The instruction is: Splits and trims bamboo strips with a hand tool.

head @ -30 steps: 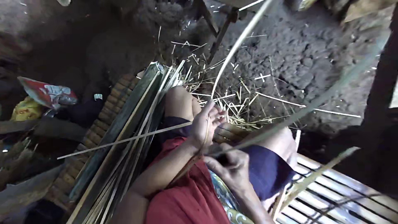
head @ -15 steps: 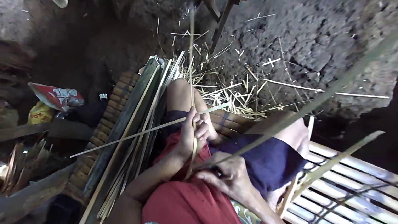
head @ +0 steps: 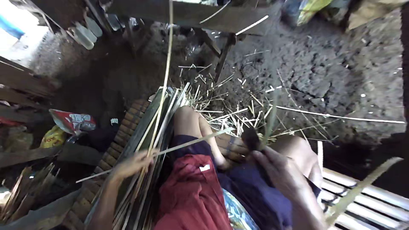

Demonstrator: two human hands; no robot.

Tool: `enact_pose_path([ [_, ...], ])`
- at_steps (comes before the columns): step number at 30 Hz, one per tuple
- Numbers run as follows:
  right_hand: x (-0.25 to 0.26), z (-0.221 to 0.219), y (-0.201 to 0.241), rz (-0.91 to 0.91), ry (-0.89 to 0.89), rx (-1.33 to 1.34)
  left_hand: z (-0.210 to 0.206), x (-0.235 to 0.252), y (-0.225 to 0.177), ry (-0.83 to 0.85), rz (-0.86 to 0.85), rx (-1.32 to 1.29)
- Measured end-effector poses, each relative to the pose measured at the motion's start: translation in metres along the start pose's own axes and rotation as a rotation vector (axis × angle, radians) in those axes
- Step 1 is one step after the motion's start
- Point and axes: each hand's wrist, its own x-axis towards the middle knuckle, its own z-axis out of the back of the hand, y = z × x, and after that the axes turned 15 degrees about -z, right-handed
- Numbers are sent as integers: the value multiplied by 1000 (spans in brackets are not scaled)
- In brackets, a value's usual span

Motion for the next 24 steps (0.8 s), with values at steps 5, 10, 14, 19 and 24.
enact_pose_path([
  [5, 8, 31, -22, 55, -76, 278, -9, -109, 74, 118, 296, 94],
  [10, 6, 42, -28, 269, 345, 581, -11, -118, -3, 115, 839, 373],
  [14, 4, 36, -19, 482, 675, 590, -4, -58, 0, -66, 413, 590],
  [19, 0, 21, -1, 689, 946, 551, -50, 70, -79, -16, -777, -152],
  [24, -27, 14, -19, 581, 945, 641, -107, 127, -151, 777, -1133, -720],
])
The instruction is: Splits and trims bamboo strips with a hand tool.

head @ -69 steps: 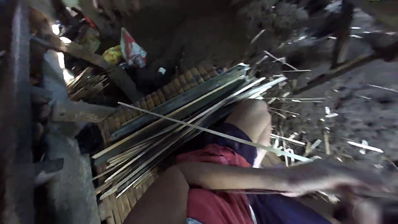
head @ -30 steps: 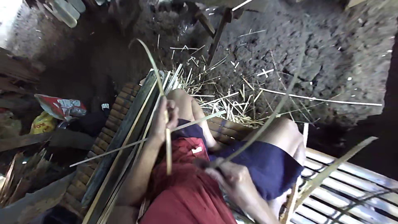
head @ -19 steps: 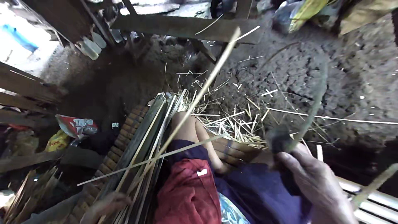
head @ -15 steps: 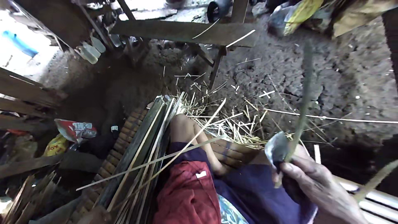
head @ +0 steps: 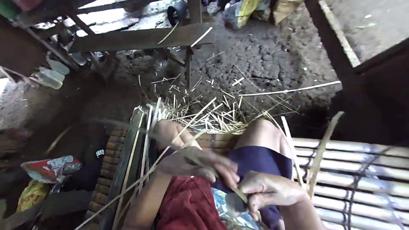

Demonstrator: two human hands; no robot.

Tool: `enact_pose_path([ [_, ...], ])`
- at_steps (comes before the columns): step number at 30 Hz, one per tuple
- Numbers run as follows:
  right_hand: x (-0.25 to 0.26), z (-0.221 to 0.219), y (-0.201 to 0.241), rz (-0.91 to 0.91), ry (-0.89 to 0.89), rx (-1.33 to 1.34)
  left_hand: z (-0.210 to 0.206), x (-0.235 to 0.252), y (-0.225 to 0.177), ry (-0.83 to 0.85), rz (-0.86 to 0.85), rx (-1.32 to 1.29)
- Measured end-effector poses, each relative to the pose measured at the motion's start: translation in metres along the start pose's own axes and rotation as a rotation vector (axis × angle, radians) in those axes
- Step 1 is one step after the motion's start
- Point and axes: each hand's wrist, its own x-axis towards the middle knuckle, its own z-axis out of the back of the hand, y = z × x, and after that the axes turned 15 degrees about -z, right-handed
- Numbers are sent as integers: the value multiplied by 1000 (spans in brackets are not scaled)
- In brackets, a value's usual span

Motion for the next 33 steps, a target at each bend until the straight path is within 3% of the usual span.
enact_pose_path([
  [1, -14, -6, -6, -80, -97, 68, 0, 2, 3, 1, -21, 20],
  [3, -43, -25, -14, -345, -414, 99, 1, -10, 5, -167, -10, 252],
  [5, -56, -44, -20, -697, -703, -175, 3, -24, 8, -450, -5, 496],
  [8, -49, -72, -35, -1010, -712, -444, -1, -41, 14, -805, -47, 596],
  [9, -47, -78, -37, -995, -745, -478, -5, -45, 16, -890, -56, 604],
  [12, -39, -72, -29, -724, -1002, -509, -17, -53, 20, -1038, -64, 626],
  [15, -15, -52, -20, -487, -1180, -350, -30, -59, 21, -1114, -44, 632],
  [21, 28, -41, -20, -220, -1175, -55, -58, -72, 17, -1239, -28, 672],
  [23, 27, -41, -24, -218, -1151, -63, -74, -86, 18, -1093, 140, 643],
  [25, 23, -41, -27, -241, -1132, -124, -89, -98, 15, -756, 349, 514],
  [27, 20, -43, -32, -259, -1110, -195, -93, -86, 9, -422, 364, 454],
  [29, 18, -46, -35, -261, -1091, -230, -88, -62, 6, -336, 229, 657],
  [30, 18, -48, -35, -258, -1085, -239, -83, -49, 5, -328, 241, 843],
  [33, 19, -50, -32, -242, -1129, -274, -65, -22, 20, -222, 530, 1167],
])
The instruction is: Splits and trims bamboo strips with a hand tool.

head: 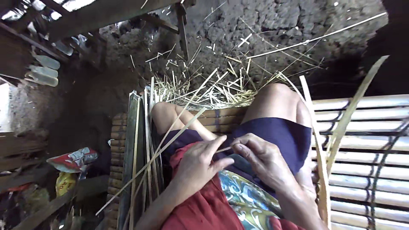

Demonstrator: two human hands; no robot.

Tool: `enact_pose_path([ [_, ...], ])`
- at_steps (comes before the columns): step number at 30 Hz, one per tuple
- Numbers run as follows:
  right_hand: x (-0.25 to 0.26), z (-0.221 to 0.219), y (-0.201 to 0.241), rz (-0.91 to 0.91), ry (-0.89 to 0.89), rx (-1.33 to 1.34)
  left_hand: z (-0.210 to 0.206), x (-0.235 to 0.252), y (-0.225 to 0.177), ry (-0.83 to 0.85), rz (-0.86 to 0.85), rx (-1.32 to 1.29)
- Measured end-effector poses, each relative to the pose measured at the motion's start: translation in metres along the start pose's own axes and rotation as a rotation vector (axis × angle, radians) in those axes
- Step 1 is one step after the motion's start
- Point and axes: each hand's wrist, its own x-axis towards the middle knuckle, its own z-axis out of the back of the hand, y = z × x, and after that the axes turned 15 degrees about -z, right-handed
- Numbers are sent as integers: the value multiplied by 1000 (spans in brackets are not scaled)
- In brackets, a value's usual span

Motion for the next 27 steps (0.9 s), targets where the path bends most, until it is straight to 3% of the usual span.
enact_pose_path([
  [5, 4, 1, 2, 76, -241, -110, -22, 21, 12, -3, 62, -3],
  [11, 14, 11, -1, 98, -171, -159, -20, 25, 9, 30, 103, 84],
  [19, 20, -7, -11, 224, -354, -315, -13, 28, 5, 169, 362, -409],
  [27, 14, -27, -23, 267, -609, -507, -27, 34, 4, 130, 344, -368],
])
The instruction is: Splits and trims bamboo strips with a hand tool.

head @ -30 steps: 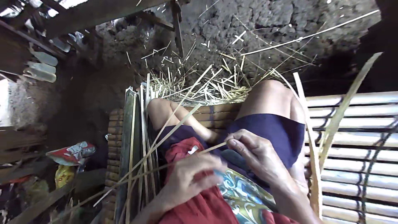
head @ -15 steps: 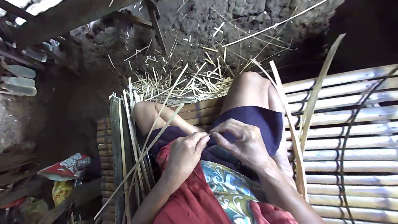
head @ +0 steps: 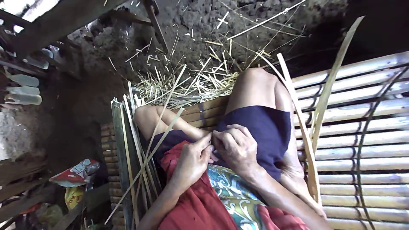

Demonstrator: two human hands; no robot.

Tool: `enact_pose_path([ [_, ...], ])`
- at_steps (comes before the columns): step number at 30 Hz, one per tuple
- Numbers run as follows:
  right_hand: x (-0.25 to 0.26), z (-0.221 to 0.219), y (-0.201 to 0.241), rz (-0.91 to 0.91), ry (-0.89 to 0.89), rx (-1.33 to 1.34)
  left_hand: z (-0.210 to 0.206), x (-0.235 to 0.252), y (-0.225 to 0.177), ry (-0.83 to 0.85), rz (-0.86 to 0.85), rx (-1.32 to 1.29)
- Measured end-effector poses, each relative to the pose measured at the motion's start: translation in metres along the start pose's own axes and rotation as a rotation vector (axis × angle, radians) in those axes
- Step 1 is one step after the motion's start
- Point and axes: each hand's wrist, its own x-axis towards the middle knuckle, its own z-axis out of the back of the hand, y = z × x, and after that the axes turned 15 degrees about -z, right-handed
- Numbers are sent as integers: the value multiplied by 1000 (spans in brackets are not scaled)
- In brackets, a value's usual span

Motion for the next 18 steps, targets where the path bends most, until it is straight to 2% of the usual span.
enact_pose_path([
  [5, -3, -8, 1, 38, -2, -11, 3, -5, 10, -47, -7, 45],
  [7, 2, -3, 1, -17, 36, 80, 5, -11, 17, -109, -115, 119],
  [9, 8, 14, 3, -176, 226, 288, 6, -18, 23, -204, -282, 212],
  [11, 12, 34, 4, -389, 510, 524, 9, -22, 24, -240, -443, 264],
  [14, 10, 42, 1, -672, 875, 1022, 6, -22, 24, -259, -593, 345],
  [16, 7, 41, 3, -787, 1000, 1283, 3, -22, 28, -290, -627, 370],
  [18, 6, 40, 8, -876, 1047, 1422, 3, -24, 29, -304, -637, 380],
])
